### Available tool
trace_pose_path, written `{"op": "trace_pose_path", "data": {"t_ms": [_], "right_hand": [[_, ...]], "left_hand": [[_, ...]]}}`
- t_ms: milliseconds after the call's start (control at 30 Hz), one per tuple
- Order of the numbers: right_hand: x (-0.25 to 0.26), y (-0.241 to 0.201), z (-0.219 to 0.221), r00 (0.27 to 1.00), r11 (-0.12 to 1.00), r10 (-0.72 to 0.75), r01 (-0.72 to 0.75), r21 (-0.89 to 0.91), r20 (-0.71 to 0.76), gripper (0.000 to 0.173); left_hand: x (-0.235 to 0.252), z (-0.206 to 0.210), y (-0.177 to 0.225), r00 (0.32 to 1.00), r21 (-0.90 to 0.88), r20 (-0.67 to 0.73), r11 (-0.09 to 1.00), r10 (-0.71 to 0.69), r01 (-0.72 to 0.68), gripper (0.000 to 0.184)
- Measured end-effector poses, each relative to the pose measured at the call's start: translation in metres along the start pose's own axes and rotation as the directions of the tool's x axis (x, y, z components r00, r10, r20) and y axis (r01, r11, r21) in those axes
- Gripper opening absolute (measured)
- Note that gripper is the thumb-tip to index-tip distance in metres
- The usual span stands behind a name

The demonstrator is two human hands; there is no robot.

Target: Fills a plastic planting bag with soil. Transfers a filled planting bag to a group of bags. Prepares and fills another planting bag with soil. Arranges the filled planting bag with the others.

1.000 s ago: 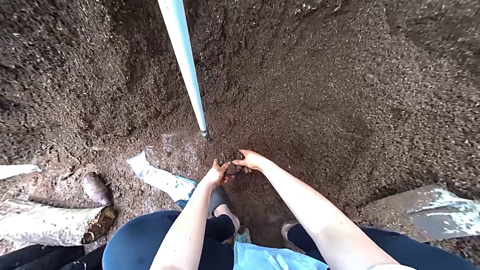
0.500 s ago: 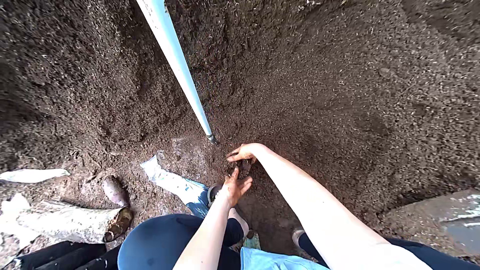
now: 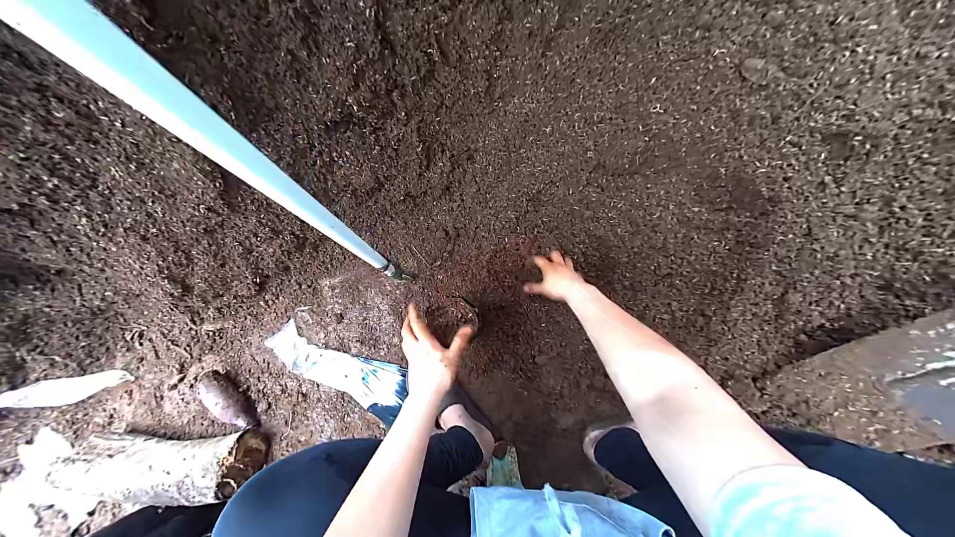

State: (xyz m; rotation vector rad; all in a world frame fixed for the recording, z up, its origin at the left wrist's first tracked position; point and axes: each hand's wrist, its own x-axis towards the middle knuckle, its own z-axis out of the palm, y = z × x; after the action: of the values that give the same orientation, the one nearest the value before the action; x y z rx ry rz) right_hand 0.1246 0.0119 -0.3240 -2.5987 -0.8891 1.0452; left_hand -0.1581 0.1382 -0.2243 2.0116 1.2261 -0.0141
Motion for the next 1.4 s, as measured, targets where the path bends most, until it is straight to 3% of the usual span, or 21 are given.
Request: {"op": "trace_pose_path", "data": {"t_ms": [67,133,233,267,333,400,467,500,567,667,767,833,933,1000,1033,1100,1133,1200,1233,1300,1400], "right_hand": [[-0.01,0.022,0.029,0.999,0.996,0.007,-0.004,-0.086,0.044,0.072],[-0.017,0.025,0.036,0.999,0.997,-0.013,0.015,-0.073,0.035,0.057],[-0.026,0.018,0.022,0.997,0.948,0.016,-0.039,0.317,0.075,0.041],[-0.033,0.012,0.017,0.994,0.851,0.022,-0.073,0.52,0.103,0.037],[-0.048,-0.011,0.007,0.987,0.543,-0.062,-0.093,0.834,0.15,0.033],[-0.061,-0.045,0.0,0.977,0.262,-0.171,-0.08,0.962,0.128,0.031],[-0.07,-0.083,-0.003,0.962,0.118,-0.258,-0.056,0.991,0.085,0.036],[-0.075,-0.101,-0.002,0.956,0.101,-0.287,-0.029,0.994,0.057,0.04],[-0.082,-0.13,0.002,0.945,0.177,-0.327,0.063,0.982,-0.002,0.045],[-0.088,-0.157,0.004,0.909,0.46,-0.411,0.278,0.843,-0.075,0.042],[-0.091,-0.177,-0.008,0.843,0.63,-0.492,0.516,0.58,-0.215,0.043],[-0.081,-0.19,-0.008,0.776,0.729,-0.551,0.627,0.275,-0.307,0.047],[-0.057,-0.197,0.037,0.734,0.783,-0.618,0.54,-0.308,-0.283,0.049],[-0.05,-0.196,0.058,0.737,0.717,-0.651,0.519,-0.465,-0.183,0.053],[-0.05,-0.2,0.054,0.738,0.706,-0.657,0.53,-0.47,-0.154,0.052],[-0.059,-0.202,0.028,0.822,0.797,-0.554,0.48,-0.367,-0.128,0.054],[-0.064,-0.197,0.01,0.88,0.863,-0.456,0.401,-0.308,-0.132,0.058],[-0.072,-0.171,-0.022,0.984,0.966,-0.173,0.178,-0.19,0.043,0.077],[-0.073,-0.156,-0.027,0.982,0.981,-0.068,0.098,-0.168,0.175,0.082],[-0.071,-0.139,-0.016,0.915,0.991,-0.005,0.059,-0.123,0.403,0.075],[-0.07,-0.134,0.0,0.905,0.979,-0.12,0.176,-0.103,0.409,0.056]], "left_hand": [[0.014,0.014,-0.002,0.959,0.199,0.012,0.94,0.282,-0.279,0.113],[0.033,0.027,-0.003,0.882,0.321,0.027,0.832,0.47,-0.453,0.08],[0.051,0.026,0.003,0.822,0.268,-0.007,0.793,0.57,-0.547,0.038],[0.053,0.021,0.007,0.837,0.207,-0.017,0.821,0.546,-0.532,0.032],[0.058,0.011,0.009,0.884,0.098,-0.067,0.885,0.462,-0.455,0.026],[0.054,-0.001,0.007,0.935,0.015,-0.146,0.946,0.324,-0.325,0.028],[0.041,-0.015,0.003,0.985,-0.043,-0.144,0.994,0.094,-0.101,0.044],[0.032,-0.021,-0.001,0.995,-0.042,-0.087,0.999,-0.037,0.034,0.056],[0.019,-0.025,-0.011,0.969,0.002,0.09,0.972,-0.232,0.233,0.074],[0.013,-0.023,-0.023,0.899,0.009,0.357,0.964,-0.253,0.267,0.068],[0.012,-0.022,-0.023,0.909,-0.024,0.387,0.984,-0.153,0.176,0.051],[0.009,-0.024,-0.022,0.918,-0.035,0.376,0.988,-0.128,0.152,0.048],[0.007,-0.026,-0.019,0.922,-0.045,0.37,0.989,-0.118,0.144,0.047],[0.005,-0.026,-0.019,0.924,-0.037,0.35,0.983,-0.156,0.18,0.046],[0.006,-0.028,-0.02,0.919,-0.033,0.346,0.976,-0.19,0.215,0.05],[0.01,-0.035,-0.022,0.895,-0.032,0.375,0.962,-0.24,0.271,0.063],[0.013,-0.037,-0.023,0.881,-0.036,0.4,0.957,-0.251,0.289,0.072],[0.016,-0.034,-0.021,0.846,-0.065,0.465,0.943,-0.26,0.326,0.089],[0.014,-0.032,-0.02,0.838,-0.092,0.488,0.941,-0.242,0.326,0.09],[0.009,-0.031,-0.021,0.837,-0.163,0.526,0.948,-0.152,0.275,0.084],[0.009,-0.027,-0.028,0.873,-0.261,0.487,0.95,-0.026,0.174,0.069]]}}
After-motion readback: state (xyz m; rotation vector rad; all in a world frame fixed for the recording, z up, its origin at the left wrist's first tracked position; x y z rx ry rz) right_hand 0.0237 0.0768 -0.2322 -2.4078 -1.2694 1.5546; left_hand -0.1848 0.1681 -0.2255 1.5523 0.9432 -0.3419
